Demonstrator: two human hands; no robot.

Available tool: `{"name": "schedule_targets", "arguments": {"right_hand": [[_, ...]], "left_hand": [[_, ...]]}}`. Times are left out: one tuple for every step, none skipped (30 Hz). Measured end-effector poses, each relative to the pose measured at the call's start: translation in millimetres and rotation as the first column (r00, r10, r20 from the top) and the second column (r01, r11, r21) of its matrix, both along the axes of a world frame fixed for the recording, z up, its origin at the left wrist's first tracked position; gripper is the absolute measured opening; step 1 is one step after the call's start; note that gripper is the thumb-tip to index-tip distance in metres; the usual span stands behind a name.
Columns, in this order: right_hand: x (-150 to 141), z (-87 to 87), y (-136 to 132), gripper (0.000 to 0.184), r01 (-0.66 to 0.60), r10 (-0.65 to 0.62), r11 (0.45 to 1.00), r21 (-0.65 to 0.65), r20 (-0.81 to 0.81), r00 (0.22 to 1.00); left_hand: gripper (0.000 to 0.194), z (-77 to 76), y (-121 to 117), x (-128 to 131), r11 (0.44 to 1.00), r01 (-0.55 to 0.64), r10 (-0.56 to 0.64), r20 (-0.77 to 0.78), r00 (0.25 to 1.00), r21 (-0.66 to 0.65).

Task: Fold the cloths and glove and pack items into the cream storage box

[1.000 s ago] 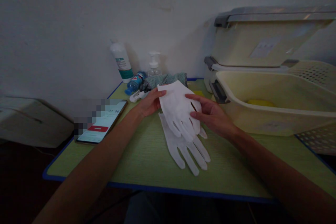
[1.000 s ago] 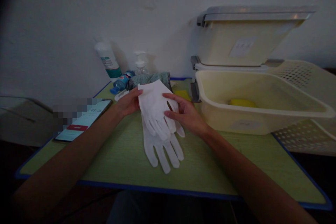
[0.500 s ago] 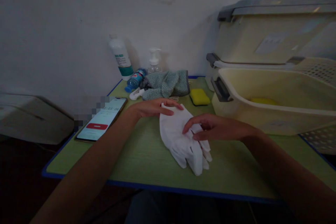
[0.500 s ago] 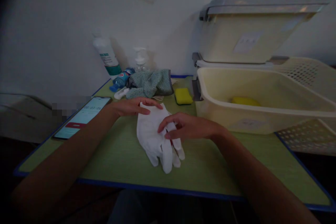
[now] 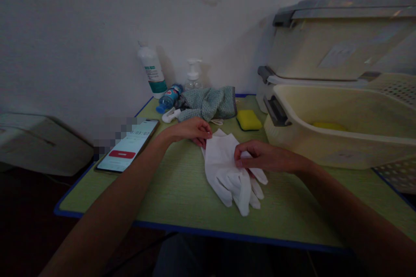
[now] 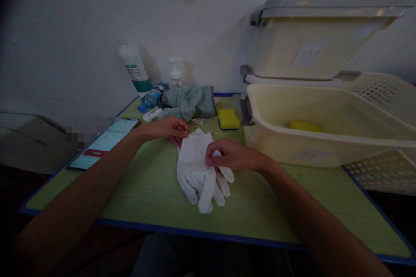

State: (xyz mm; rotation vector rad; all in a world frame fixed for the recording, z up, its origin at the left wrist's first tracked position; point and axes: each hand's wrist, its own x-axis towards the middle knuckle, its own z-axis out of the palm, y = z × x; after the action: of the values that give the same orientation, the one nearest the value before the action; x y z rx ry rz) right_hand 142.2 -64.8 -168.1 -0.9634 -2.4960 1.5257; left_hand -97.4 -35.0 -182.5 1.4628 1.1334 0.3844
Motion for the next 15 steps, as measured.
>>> {"name": "schedule_targets", "arguments": {"right_hand": [[0,-0.7,0,0.020,0.008,-0.007,0.999,0.051,-0.015,1.000],[-1,-1.6,0,0.019,0.023,-0.020,0.993,0.112,-0.032,0.999],[-1,-2.5,1,0.018,0.043,-0.036,0.984,0.174,-0.048,0.998],[-2,-3.6,2,0.017,0.065,-0.051,0.971,0.230,-0.064,0.997],[-2,-4.7,3,0.016,0.085,-0.065,0.957,0.279,-0.082,0.995],[-2,-5.9,4,0.016,0.098,-0.071,0.943,0.318,-0.096,0.993],[-1,-7.2,6,0.016,0.100,-0.068,0.932,0.349,-0.103,0.992],[-1,-8.6,7,0.017,0.098,-0.065,0.923,0.371,-0.101,0.993],[-1,-10.2,8,0.017,0.096,-0.065,0.916,0.389,-0.091,0.994],[-1,-12.1,9,0.017,0.096,-0.072,0.910,0.403,-0.076,0.995],[-1,-14.1,10,0.018,0.103,-0.085,0.904,0.414,-0.061,0.994],[-2,-16.4,11,0.018,0.116,-0.104,0.898,0.425,-0.051,0.993],[-3,-18.7,11,0.019,0.136,-0.127,0.889,0.438,-0.050,0.991],[-4,-20.8,11,0.019,0.156,-0.148,0.880,0.450,-0.053,0.988],[-5,-22.6,11,0.020,0.174,-0.166,0.872,0.457,-0.058,0.984]], "left_hand": [[0.019,0.2,0,0,1.000,-0.001,0.001,-0.014,1.000,0.021],[0.016,0.7,-1,1,0.999,0.001,0.000,-0.028,1.000,0.040],[0.014,1.6,-2,2,0.998,0.004,-0.002,-0.040,0.999,0.059],[0.013,2.7,-2,3,0.997,0.010,-0.006,-0.051,0.999,0.076],[0.012,4.0,-3,3,0.996,0.019,-0.013,-0.063,0.998,0.092],[0.012,5.4,-4,4,0.994,0.030,-0.022,-0.077,0.997,0.108],[0.012,6.8,-5,4,0.991,0.042,-0.030,-0.096,0.995,0.126],[0.011,7.9,-5,4,0.988,0.056,-0.039,-0.121,0.992,0.146],[0.011,8.8,-5,4,0.983,0.067,-0.041,-0.152,0.988,0.170],[0.011,9.4,-6,4,0.978,0.077,-0.040,-0.185,0.982,0.194],[0.010,9.8,-6,4,0.973,0.086,-0.038,-0.215,0.976,0.215],[0.010,10.0,-6,4,0.968,0.098,-0.041,-0.241,0.970,0.230],[0.011,10.2,-6,4,0.965,0.113,-0.048,-0.265,0.963,0.238],[0.012,10.5,-6,4,0.962,0.129,-0.058,-0.284,0.957,0.240],[0.013,10.9,-6,4,0.961,0.144,-0.070,-0.299,0.952,0.236]]}}
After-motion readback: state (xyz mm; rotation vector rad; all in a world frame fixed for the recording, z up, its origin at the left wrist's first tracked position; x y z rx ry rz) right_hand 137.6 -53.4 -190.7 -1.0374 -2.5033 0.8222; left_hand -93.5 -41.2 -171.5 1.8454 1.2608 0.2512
